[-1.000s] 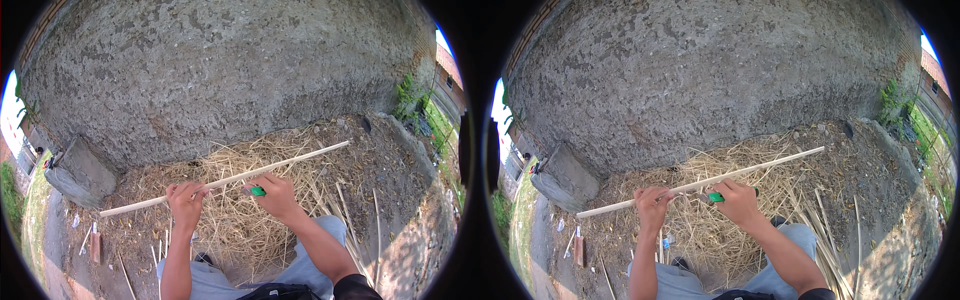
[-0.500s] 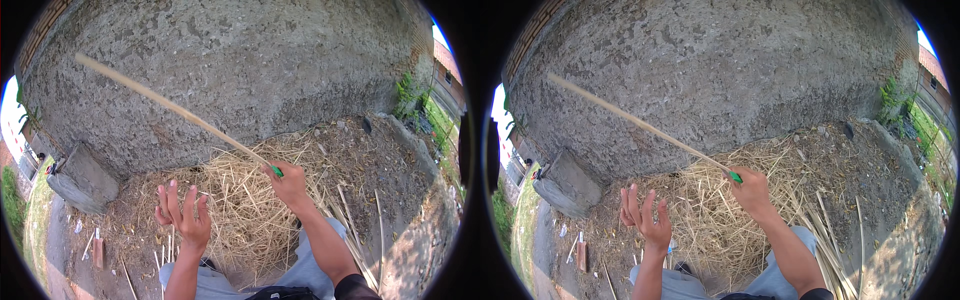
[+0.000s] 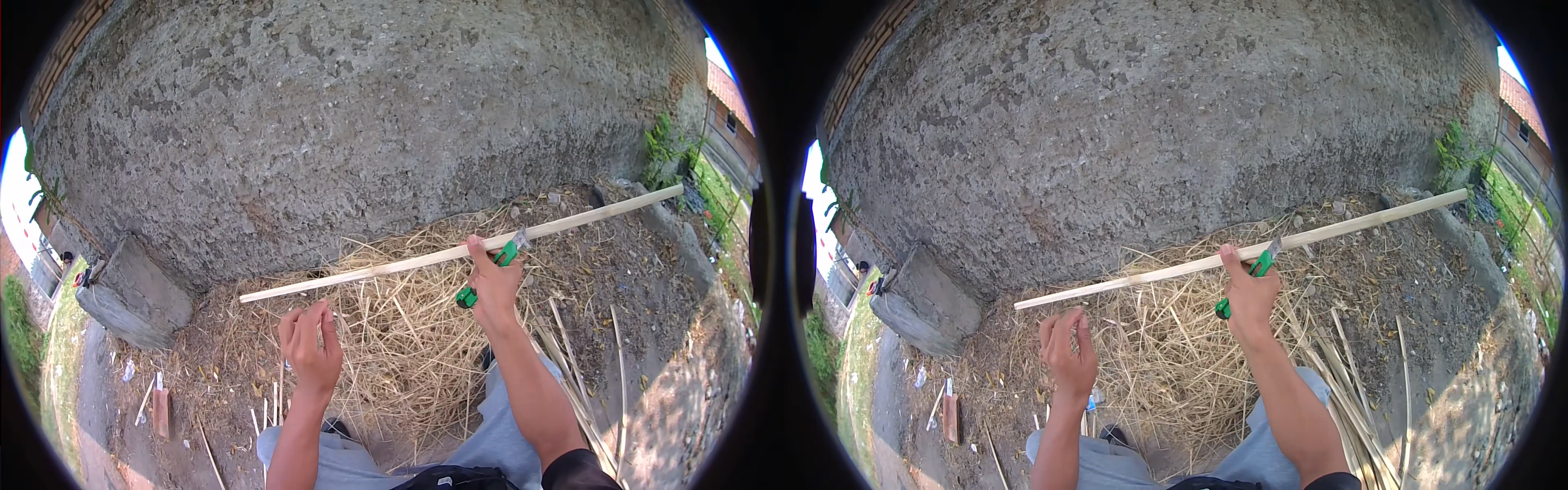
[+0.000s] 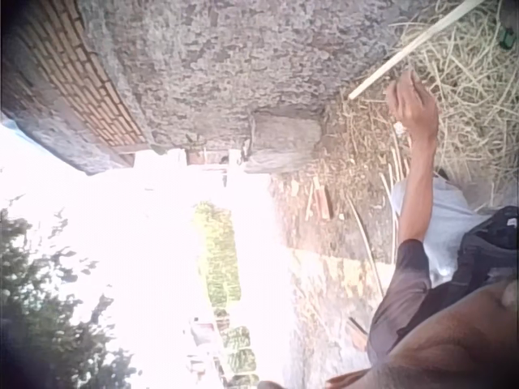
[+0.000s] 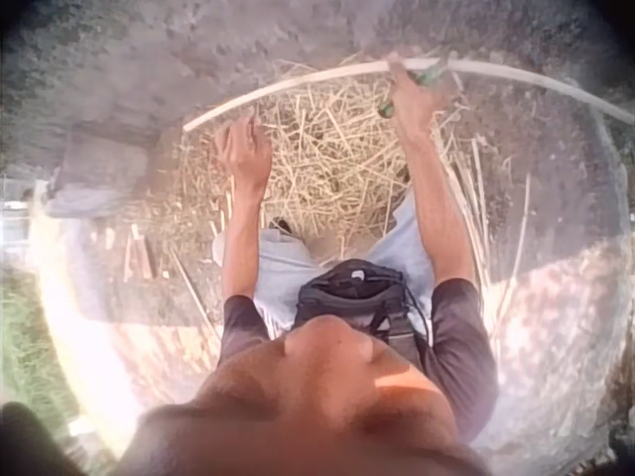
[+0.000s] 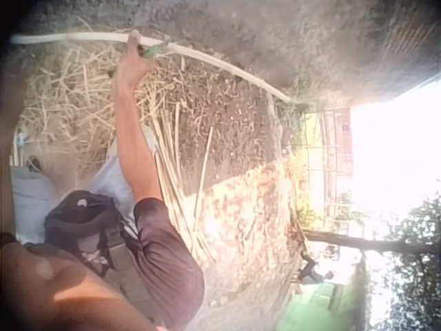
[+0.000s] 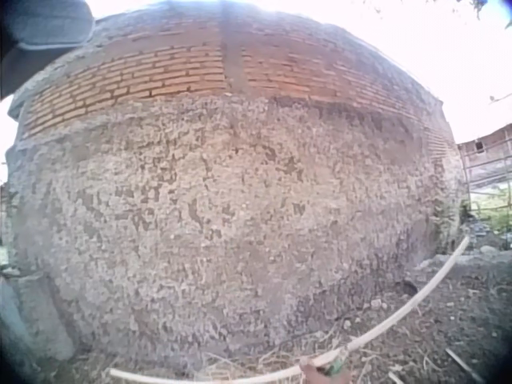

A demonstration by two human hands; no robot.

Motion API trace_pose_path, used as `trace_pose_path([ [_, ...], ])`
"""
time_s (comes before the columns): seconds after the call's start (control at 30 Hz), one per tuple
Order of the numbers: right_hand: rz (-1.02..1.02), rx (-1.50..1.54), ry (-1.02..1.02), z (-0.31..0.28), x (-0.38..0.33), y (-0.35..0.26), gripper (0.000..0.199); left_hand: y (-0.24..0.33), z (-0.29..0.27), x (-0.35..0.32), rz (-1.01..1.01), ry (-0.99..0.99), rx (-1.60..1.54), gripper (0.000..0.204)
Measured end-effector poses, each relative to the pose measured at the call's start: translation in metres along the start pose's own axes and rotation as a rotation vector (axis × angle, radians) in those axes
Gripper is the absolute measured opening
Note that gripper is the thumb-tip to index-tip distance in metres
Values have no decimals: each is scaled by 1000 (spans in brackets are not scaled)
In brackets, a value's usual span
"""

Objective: The person shaves and trims bamboo strips using a utility knife, holding and rotating the strips by hand.

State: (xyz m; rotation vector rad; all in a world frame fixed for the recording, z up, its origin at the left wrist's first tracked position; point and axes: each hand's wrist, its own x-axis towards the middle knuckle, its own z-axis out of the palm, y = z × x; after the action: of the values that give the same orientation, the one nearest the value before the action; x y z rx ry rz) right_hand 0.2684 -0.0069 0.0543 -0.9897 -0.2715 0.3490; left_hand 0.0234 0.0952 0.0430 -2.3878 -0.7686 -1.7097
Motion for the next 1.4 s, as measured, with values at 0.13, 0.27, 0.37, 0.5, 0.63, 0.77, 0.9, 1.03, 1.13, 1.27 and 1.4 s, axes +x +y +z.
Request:
trace_pose_path([
  [0.13, 27, 2, -23, 2, -6, -1, 15, -12, 8, -14, -58, -112, -166, 17],
  [0.27, 9, -29, -63, -1, -3, 4, 13, -2, 6, -11, -101, -168, -126, 27],
  [0.37, 19, -41, -83, 6, -13, 4, 15, 7, 7, -8, -110, -189, -164, 29],
  [0.5, 14, -74, -180, 12, -31, 14, 15, 14, 18, -8, -131, -265, -368, 36],
  [0.63, 39, -11, -189, 25, -52, 25, 13, 25, 30, -4, -197, -265, -469, 31],
  [0.77, 72, 14, -231, 26, -64, 38, 14, 18, 35, -15, -459, -313, -664, 27],
  [0.9, 122, 30, -246, 30, -74, 41, 14, 9, 37, -21, -228, -236, -546, 15],
  [1.03, 162, 28, -244, 31, -82, 49, 14, 17, 35, -20, -169, -241, -457, 2],
  [1.13, 165, 2, -222, 30, -80, 48, 15, 13, 34, -18, -402, -201, -618, 5],
  [1.27, 190, -11, -185, 27, -72, 48, 17, -6, 24, -12, -511, -158, -630, 20],
  [1.4, 189, 6, -189, 24, -69, 48, 19, -20, 18, -10, -667, -96, -758, 19],
])
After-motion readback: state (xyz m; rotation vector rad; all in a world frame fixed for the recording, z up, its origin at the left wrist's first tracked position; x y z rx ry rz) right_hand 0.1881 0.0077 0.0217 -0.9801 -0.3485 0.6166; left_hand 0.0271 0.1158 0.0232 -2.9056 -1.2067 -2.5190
